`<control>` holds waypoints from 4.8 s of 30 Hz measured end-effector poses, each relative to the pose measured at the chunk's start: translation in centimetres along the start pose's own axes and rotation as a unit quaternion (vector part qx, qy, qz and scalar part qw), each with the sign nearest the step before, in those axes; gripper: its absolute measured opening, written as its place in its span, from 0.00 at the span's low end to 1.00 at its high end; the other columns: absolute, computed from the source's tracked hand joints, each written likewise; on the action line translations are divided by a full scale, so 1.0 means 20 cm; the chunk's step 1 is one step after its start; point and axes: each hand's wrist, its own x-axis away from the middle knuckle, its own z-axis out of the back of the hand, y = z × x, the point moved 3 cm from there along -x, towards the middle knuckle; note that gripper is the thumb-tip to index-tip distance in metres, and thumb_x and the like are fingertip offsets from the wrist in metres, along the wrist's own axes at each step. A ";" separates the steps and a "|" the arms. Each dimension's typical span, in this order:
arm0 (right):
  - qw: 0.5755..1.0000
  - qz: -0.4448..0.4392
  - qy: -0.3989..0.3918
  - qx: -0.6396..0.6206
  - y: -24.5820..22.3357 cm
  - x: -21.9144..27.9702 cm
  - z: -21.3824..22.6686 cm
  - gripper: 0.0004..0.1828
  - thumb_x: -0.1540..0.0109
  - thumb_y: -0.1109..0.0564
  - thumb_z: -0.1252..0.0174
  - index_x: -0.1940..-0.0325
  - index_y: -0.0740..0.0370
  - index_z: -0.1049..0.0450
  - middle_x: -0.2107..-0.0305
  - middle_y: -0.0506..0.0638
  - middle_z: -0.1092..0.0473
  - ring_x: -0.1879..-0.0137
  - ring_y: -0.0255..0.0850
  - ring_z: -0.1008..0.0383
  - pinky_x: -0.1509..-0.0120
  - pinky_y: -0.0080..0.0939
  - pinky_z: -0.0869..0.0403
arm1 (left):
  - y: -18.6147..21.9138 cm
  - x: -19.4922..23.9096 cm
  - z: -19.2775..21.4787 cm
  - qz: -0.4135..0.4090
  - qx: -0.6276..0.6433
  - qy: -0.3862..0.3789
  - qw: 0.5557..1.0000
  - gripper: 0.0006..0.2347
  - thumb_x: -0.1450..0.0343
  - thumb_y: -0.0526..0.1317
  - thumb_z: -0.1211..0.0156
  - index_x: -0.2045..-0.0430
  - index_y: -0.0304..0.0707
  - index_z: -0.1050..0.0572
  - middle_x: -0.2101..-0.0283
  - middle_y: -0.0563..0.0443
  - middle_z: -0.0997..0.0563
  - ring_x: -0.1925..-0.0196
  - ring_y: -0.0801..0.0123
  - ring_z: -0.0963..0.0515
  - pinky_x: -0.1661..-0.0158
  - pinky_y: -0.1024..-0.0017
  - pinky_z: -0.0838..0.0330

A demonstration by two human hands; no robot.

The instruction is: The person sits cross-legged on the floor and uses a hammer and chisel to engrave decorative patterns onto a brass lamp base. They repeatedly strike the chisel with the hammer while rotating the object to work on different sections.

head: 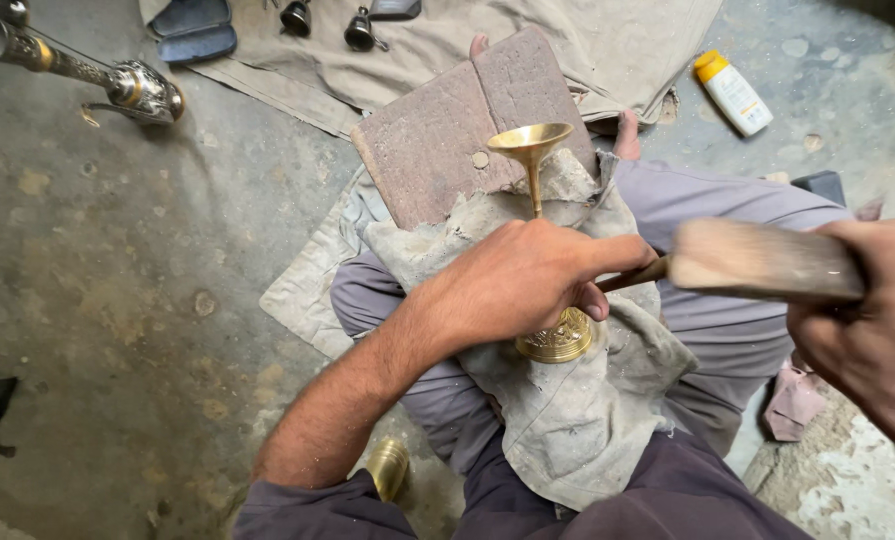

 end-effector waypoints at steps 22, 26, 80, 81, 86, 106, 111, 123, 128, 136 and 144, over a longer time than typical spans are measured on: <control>0.860 0.313 -0.065 0.399 -0.89 -0.49 0.31 0.28 0.54 0.58 0.34 0.48 0.53 0.26 0.66 0.49 0.24 0.65 0.42 0.23 0.58 0.43 0.23 | -0.01 0.33 -0.29 0.133 0.103 0.471 0.866 0.14 0.25 0.46 0.37 0.57 0.34 0.31 0.72 0.50 0.16 0.70 0.69 0.12 0.70 0.72 0.19; 0.800 0.347 -0.074 0.484 -1.06 -0.47 0.30 0.16 0.38 0.52 0.42 0.46 0.46 0.27 0.67 0.46 0.24 0.70 0.36 0.24 0.61 0.40 0.23 | -0.04 0.34 -0.39 0.135 0.176 0.525 0.822 0.14 0.24 0.44 0.38 0.57 0.32 0.32 0.71 0.49 0.16 0.68 0.73 0.12 0.69 0.76 0.16; 0.998 0.036 -0.030 -0.046 0.13 0.00 0.08 0.14 0.32 0.70 0.39 0.43 0.71 0.33 0.62 0.60 0.28 0.58 0.47 0.24 0.52 0.45 0.24 | 0.01 0.18 -0.06 -0.007 -0.044 0.152 0.987 0.15 0.27 0.31 0.41 0.47 0.48 0.27 0.67 0.50 0.17 0.62 0.62 0.13 0.64 0.64 0.22; 0.996 0.081 -0.019 -0.015 0.11 -0.04 0.10 0.14 0.34 0.70 0.40 0.44 0.72 0.33 0.59 0.60 0.27 0.55 0.46 0.23 0.48 0.44 0.24 | 0.01 0.20 -0.07 -0.002 -0.028 0.185 0.982 0.17 0.29 0.29 0.40 0.46 0.47 0.27 0.66 0.49 0.17 0.62 0.61 0.13 0.63 0.64 0.22; 0.965 0.227 0.025 0.126 -0.10 -0.21 0.19 0.16 0.37 0.70 0.42 0.45 0.72 0.31 0.59 0.61 0.27 0.53 0.47 0.23 0.45 0.44 0.23 | 0.02 0.27 -0.11 -0.015 0.049 0.295 0.954 0.15 0.28 0.28 0.39 0.47 0.36 0.29 0.57 0.43 0.17 0.56 0.61 0.11 0.59 0.68 0.17; 0.968 0.208 -0.067 0.125 -0.23 -0.31 0.17 0.25 0.43 0.72 0.50 0.41 0.71 0.29 0.60 0.61 0.27 0.56 0.46 0.24 0.52 0.42 0.23 | 0.06 0.32 -0.19 0.062 0.036 0.387 0.919 0.14 0.26 0.37 0.33 0.48 0.35 0.27 0.60 0.43 0.16 0.58 0.58 0.13 0.62 0.66 0.18; 0.934 0.210 -0.032 0.287 -0.15 -0.18 0.16 0.21 0.45 0.70 0.36 0.48 0.70 0.29 0.65 0.63 0.28 0.63 0.49 0.25 0.56 0.47 0.24 | 0.06 0.34 -0.22 0.044 -0.001 0.422 0.906 0.16 0.27 0.36 0.34 0.47 0.32 0.28 0.57 0.42 0.17 0.56 0.58 0.13 0.60 0.66 0.18; 0.992 -0.105 -0.053 -0.044 0.47 -0.03 -0.22 0.26 0.45 0.66 0.32 0.42 0.67 0.26 0.58 0.57 0.20 0.52 0.43 0.20 0.44 0.44 0.24 | -0.86 1.66 -1.01 0.636 -0.136 0.405 0.643 0.19 0.28 0.42 0.45 0.42 0.36 0.28 0.53 0.35 0.28 0.65 0.57 0.23 0.64 0.59 0.24; 0.982 -0.155 -0.070 -0.077 0.59 0.02 -0.41 0.24 0.47 0.62 0.30 0.47 0.67 0.26 0.59 0.56 0.21 0.53 0.44 0.21 0.46 0.47 0.25 | -1.04 2.01 -1.51 0.792 -0.051 0.083 0.602 0.33 0.34 0.70 0.40 0.44 0.48 0.24 0.54 0.40 0.20 0.56 0.54 0.17 0.58 0.60 0.27; 0.987 -0.141 -0.072 -0.022 0.59 -0.03 -0.44 0.30 0.48 0.59 0.28 0.42 0.62 0.24 0.58 0.59 0.21 0.53 0.48 0.21 0.46 0.47 0.27 | -1.31 1.94 -1.46 0.762 -0.032 -0.190 0.618 0.32 0.36 0.74 0.43 0.53 0.51 0.14 0.54 0.54 0.15 0.49 0.66 0.15 0.54 0.67 0.24; 0.983 -0.165 -0.061 -0.049 0.56 0.01 -0.42 0.30 0.49 0.59 0.29 0.42 0.59 0.23 0.61 0.57 0.21 0.54 0.46 0.21 0.46 0.46 0.26 | -1.35 1.91 -1.39 0.757 0.024 -0.146 0.637 0.29 0.35 0.69 0.41 0.44 0.59 0.21 0.41 0.49 0.19 0.44 0.60 0.18 0.44 0.61 0.27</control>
